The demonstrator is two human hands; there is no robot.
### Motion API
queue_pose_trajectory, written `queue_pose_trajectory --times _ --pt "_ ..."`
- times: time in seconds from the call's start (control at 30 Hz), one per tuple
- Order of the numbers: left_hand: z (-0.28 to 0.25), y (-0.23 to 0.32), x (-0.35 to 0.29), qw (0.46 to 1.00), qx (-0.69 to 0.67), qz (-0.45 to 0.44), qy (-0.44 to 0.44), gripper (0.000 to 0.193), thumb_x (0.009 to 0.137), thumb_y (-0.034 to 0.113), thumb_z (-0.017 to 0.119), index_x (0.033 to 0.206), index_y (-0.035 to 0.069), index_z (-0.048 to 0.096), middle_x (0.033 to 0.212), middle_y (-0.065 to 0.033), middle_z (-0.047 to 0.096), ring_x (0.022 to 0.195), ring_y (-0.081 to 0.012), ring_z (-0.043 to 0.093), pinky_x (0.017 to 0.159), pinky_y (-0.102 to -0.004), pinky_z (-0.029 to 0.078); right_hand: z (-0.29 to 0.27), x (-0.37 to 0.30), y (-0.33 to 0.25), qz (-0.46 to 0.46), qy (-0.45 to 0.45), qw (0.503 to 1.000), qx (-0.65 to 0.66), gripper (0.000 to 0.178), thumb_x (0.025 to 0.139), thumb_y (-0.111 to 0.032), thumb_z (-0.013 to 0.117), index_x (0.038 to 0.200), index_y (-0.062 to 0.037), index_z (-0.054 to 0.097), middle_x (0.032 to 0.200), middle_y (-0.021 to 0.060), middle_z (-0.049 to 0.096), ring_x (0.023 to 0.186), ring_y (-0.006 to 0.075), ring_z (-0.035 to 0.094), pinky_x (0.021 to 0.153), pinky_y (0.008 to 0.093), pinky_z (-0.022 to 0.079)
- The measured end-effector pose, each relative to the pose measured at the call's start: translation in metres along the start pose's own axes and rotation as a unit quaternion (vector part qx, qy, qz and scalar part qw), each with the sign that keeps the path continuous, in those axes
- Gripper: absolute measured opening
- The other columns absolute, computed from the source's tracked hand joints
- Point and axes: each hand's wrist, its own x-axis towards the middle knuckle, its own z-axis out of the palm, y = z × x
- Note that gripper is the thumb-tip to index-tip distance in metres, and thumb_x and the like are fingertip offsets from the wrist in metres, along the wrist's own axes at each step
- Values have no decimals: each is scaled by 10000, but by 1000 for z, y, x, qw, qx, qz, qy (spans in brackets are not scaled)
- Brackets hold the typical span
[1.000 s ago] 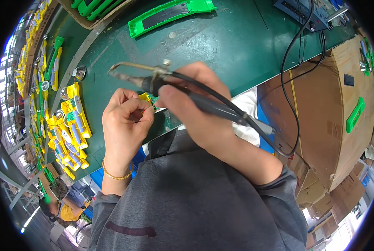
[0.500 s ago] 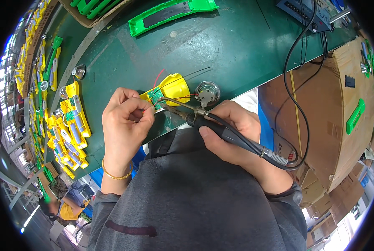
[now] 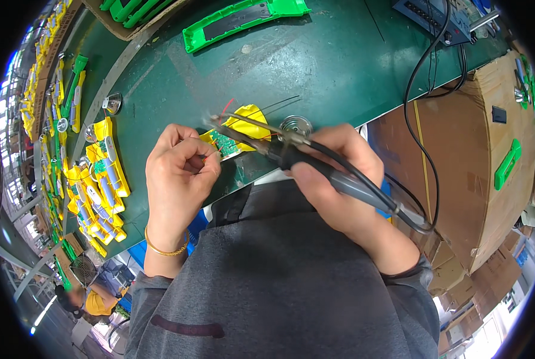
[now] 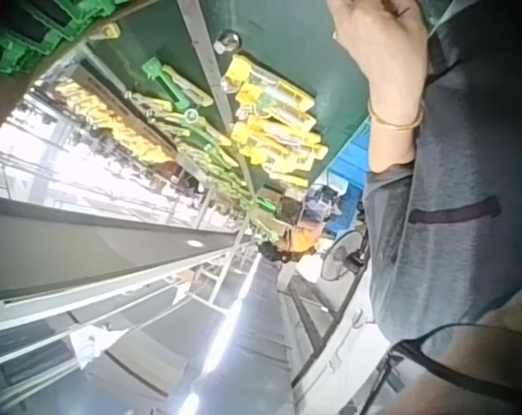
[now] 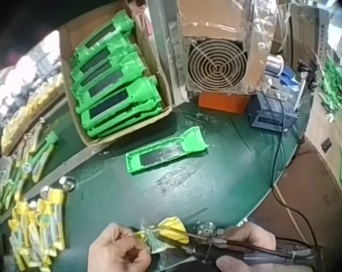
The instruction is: Soldering internal components and assembling the plastic bodies of flashlights on a factory production line.
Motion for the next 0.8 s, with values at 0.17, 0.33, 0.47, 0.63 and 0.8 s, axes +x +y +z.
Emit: queue_pose_trajectory --times 0.17,0.33,0.47,0.63,0.8 --pt "0 2 1 1000 28 2 -7 59 670 -12 649 674 19 599 802 -94 545 549 -219 566 504 -313 473 54 33 -4 14 32 976 213 179 917 -102 505 1045 13 454 976 129 582 870 240 646 822 356 534" --pt "-3 8 4 998 62 13 -29 58 673 1 651 688 21 598 821 -100 551 588 -266 574 528 -346 480 72 43 11 31 31 978 202 196 946 -136 495 1068 11 451 1010 114 568 940 225 626 889 346 500" --pt "-9 12 1 991 120 37 -54 144 690 33 683 814 16 611 899 -123 550 691 -284 584 617 -368 487 72 46 8 54 26 973 222 220 943 -155 516 1073 11 456 1000 107 566 968 222 615 926 362 477" --pt "-49 15 -20 964 239 98 -56 191 741 56 702 899 7 607 985 -141 572 727 -256 576 610 -352 464 69 48 8 60 30 975 213 222 939 -156 527 1072 10 465 993 106 567 974 225 610 941 373 467" --pt "-70 -2 -15 978 -75 -20 -192 77 781 61 683 796 10 627 720 -90 604 623 -246 601 512 -323 463 69 48 14 49 24 972 228 214 938 -157 530 1064 8 477 999 108 570 970 221 609 944 379 469"
